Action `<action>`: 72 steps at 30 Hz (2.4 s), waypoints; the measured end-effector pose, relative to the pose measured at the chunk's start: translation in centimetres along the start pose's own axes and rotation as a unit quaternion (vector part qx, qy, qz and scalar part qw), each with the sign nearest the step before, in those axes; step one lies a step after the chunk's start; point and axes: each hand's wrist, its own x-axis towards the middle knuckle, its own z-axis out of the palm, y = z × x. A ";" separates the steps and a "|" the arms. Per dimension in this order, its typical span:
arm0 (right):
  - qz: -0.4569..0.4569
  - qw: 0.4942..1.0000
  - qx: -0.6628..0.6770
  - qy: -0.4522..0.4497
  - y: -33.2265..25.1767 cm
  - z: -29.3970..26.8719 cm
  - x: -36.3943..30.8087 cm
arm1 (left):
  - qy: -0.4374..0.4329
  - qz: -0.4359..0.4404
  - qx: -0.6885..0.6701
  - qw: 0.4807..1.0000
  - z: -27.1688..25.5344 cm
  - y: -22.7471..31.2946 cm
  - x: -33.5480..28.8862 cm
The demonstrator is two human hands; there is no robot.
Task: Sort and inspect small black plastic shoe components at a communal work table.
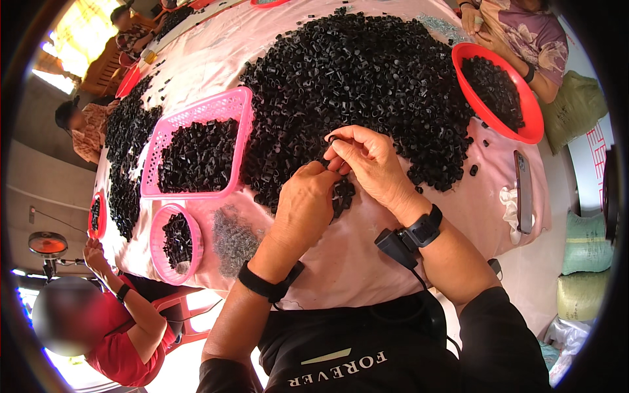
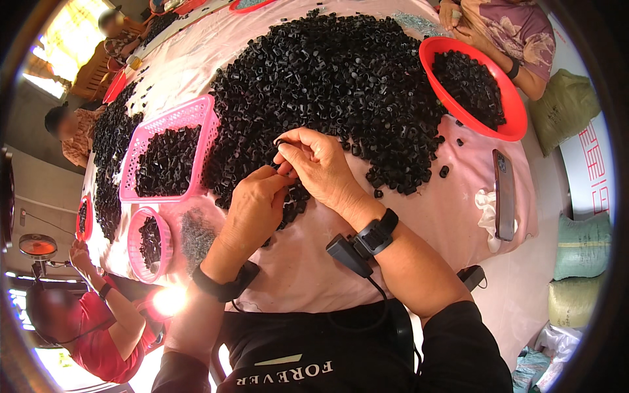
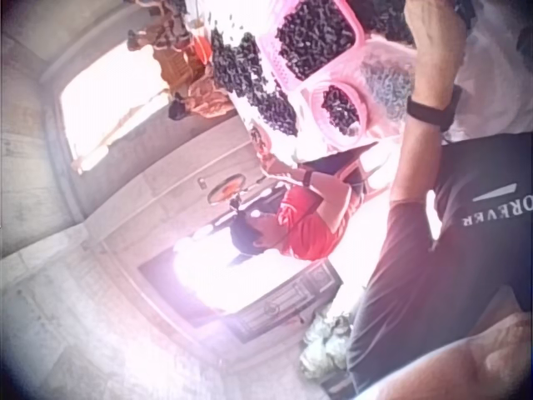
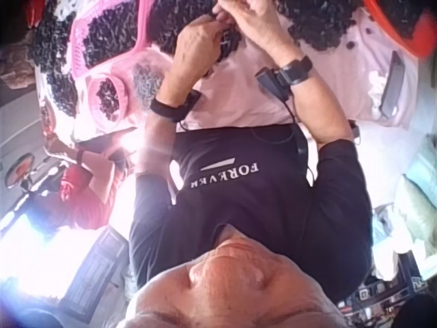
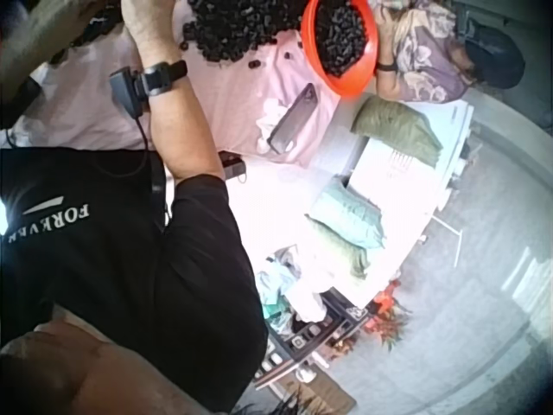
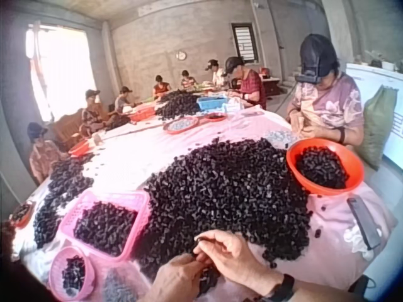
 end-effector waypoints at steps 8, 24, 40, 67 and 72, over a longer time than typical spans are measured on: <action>-0.025 0.999 0.008 0.048 0.5 0.0 0.1 | -0.016 -0.046 0.051 0.997 0.3 0.0 0.6; -0.010 1.000 -0.013 -0.010 0.5 0.3 -0.3 | -0.022 0.006 0.068 0.997 -0.6 -0.2 -1.2; 0.042 0.995 -0.002 -0.089 0.0 1.2 -0.8 | -0.004 -0.223 -0.071 0.972 -8.6 -2.5 -7.8; 0.075 0.980 0.000 -0.187 0.5 1.9 -1.8 | 0.054 -0.091 -0.001 0.994 -6.3 0.4 -4.3; 0.077 0.976 -0.022 -0.201 0.7 2.0 -1.7 | 0.060 -0.043 0.018 0.997 -6.2 1.5 -2.7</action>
